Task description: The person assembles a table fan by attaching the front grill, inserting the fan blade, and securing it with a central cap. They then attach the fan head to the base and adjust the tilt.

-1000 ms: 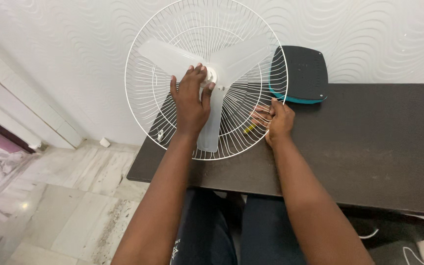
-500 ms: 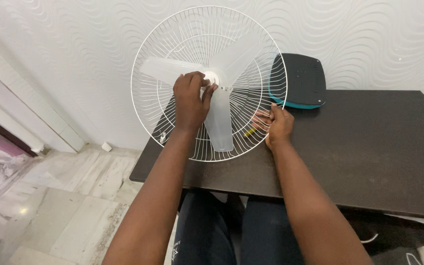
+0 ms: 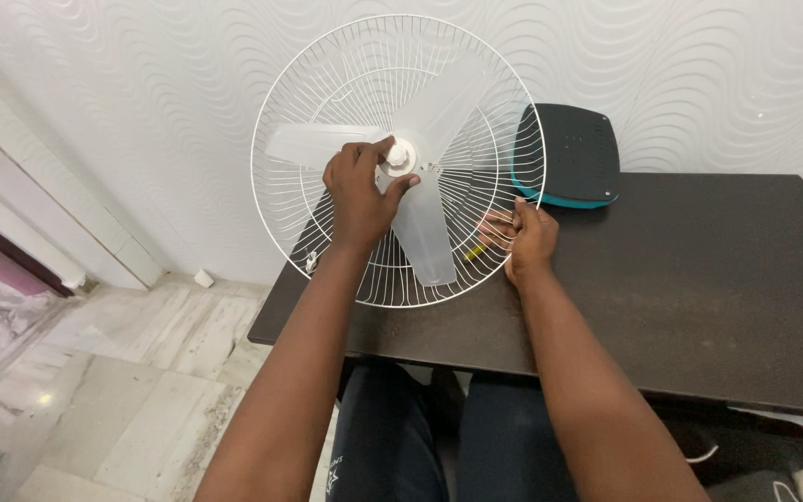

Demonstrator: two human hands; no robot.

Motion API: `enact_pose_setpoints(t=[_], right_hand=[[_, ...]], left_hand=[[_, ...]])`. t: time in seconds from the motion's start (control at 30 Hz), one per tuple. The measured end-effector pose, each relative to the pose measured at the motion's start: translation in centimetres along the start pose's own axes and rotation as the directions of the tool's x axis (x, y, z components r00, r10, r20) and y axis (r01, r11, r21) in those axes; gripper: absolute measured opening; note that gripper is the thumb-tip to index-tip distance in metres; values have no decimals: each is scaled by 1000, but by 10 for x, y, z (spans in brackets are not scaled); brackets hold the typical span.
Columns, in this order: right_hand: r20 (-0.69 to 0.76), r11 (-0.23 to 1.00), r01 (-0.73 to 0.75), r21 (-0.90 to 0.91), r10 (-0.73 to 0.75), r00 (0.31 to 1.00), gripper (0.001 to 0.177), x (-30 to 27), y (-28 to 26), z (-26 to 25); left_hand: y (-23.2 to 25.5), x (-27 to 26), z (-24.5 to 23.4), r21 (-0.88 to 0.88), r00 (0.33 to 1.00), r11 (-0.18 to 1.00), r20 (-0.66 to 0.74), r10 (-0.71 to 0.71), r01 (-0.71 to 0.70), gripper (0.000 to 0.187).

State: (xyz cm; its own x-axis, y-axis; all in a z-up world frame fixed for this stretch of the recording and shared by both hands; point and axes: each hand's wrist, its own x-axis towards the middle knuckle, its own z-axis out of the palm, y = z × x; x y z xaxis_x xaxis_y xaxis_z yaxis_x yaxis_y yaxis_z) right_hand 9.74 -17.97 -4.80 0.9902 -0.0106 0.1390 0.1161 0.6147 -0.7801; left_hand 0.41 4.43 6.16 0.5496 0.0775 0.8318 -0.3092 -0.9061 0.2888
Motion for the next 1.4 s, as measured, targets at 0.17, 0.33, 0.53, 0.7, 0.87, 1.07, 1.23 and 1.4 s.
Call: enact_pose_setpoints(t=[0.17, 0.33, 0.53, 0.7, 0.87, 1.07, 1.23, 1.4], right_hand=[[37, 999, 32, 14, -33, 999, 28, 9, 3, -4], [15, 998, 11, -63, -10, 1000, 28, 3, 6, -7], [21, 1000, -10, -18, 10, 1000, 30, -2, -4, 0], [7, 998, -3, -60, 3, 1000, 30, -3, -5, 2], [6, 998, -23, -51, 24, 1000, 30, 0, -4, 1], [20, 995, -51, -83, 53, 998, 32, -4, -1, -2], [-13, 983, -54, -177, 52, 999, 30, -3, 10, -10], [3, 987, -48, -154, 49, 999, 28, -4, 19, -17]], left_hand=[[-7, -6, 4, 72, 995, 992, -20, 102, -100, 81], [-17, -14, 9, 71, 996, 993, 8, 94, -95, 83], [-17, -15, 9, -9, 994, 997, 87, -73, 74, 97], [-15, -14, 11, 114, 998, 992, 43, 56, -60, 89], [-12, -16, 6, 85, 998, 996, 58, 26, -31, 86], [-5, -13, -7, 87, 992, 996, 126, -28, 17, 83], [-3, -13, -21, 76, 988, 997, 154, -26, 14, 78], [-1, -9, -42, 47, 985, 999, 169, -22, 14, 69]])
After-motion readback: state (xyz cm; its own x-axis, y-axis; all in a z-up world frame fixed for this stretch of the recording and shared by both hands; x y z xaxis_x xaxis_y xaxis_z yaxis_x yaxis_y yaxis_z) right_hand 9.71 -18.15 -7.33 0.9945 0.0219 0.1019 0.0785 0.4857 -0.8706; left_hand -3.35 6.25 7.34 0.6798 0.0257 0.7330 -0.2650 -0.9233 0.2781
